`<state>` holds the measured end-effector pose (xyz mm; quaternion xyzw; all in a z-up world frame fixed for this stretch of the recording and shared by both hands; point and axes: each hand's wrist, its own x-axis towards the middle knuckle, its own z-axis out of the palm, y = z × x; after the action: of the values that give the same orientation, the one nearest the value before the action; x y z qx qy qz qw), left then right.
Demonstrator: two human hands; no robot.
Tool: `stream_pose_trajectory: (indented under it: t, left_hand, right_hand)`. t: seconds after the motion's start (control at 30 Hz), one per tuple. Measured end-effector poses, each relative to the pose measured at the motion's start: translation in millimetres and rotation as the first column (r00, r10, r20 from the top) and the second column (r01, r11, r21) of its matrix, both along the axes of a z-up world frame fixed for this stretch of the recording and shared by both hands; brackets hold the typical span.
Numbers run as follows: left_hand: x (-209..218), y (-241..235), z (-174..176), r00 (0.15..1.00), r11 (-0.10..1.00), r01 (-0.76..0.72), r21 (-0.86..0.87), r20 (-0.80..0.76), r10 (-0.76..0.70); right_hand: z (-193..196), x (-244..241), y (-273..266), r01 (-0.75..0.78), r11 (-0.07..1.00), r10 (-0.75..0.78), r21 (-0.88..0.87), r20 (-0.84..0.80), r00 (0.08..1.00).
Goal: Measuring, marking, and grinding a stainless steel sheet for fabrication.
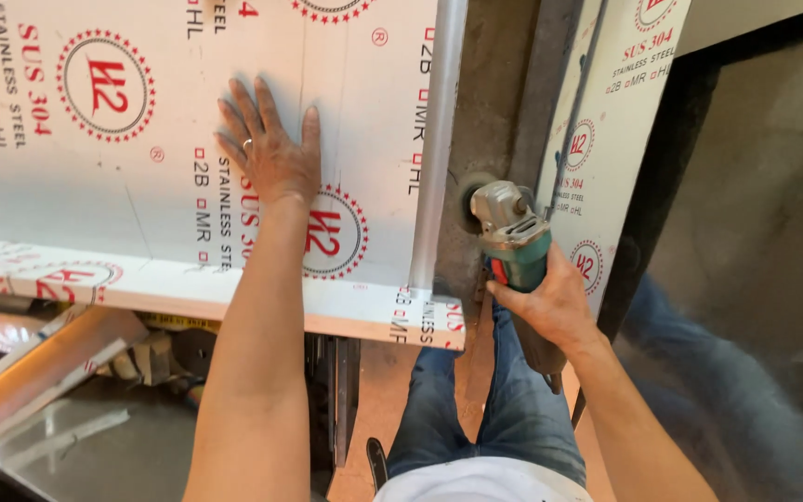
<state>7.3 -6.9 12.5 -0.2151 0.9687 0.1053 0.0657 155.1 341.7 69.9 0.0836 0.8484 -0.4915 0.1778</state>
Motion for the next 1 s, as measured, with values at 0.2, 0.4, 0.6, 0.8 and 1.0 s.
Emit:
stream_pose_trajectory:
  t: [0.2,0.4,0.6,0.8,1.0]
  left_hand:
    - [43,-8,27,0.952,0.986,0.147,0.081,0.257,-0.163]
    - [96,11,58,0.821,0.963,0.239,0.121,0.505,-0.267]
    - [98,9,48,0.804,0.962,0.245,0.122,0.529,-0.272]
    - [98,11,44,0.784,0.961,0.261,0.089,0.561,-0.265]
    - [99,14,47,0.766,0.962,0.263,0.074,0.59,-0.255]
  right_hand:
    - [-2,31,16,-0.022,0.996,0.018,0.087,0.053,0.998]
    - [-6,54,13,-0.155,0.957,0.153,0.244,0.025,0.988]
    - [-19,60,9,-0.199,0.946,0.219,0.254,-0.051,0.974]
    - [-27,63,10,-0.252,0.942,0.28,0.22,-0.106,0.954]
    - [-29,63,12,-0.261,0.936,0.297,0.236,-0.132,0.946]
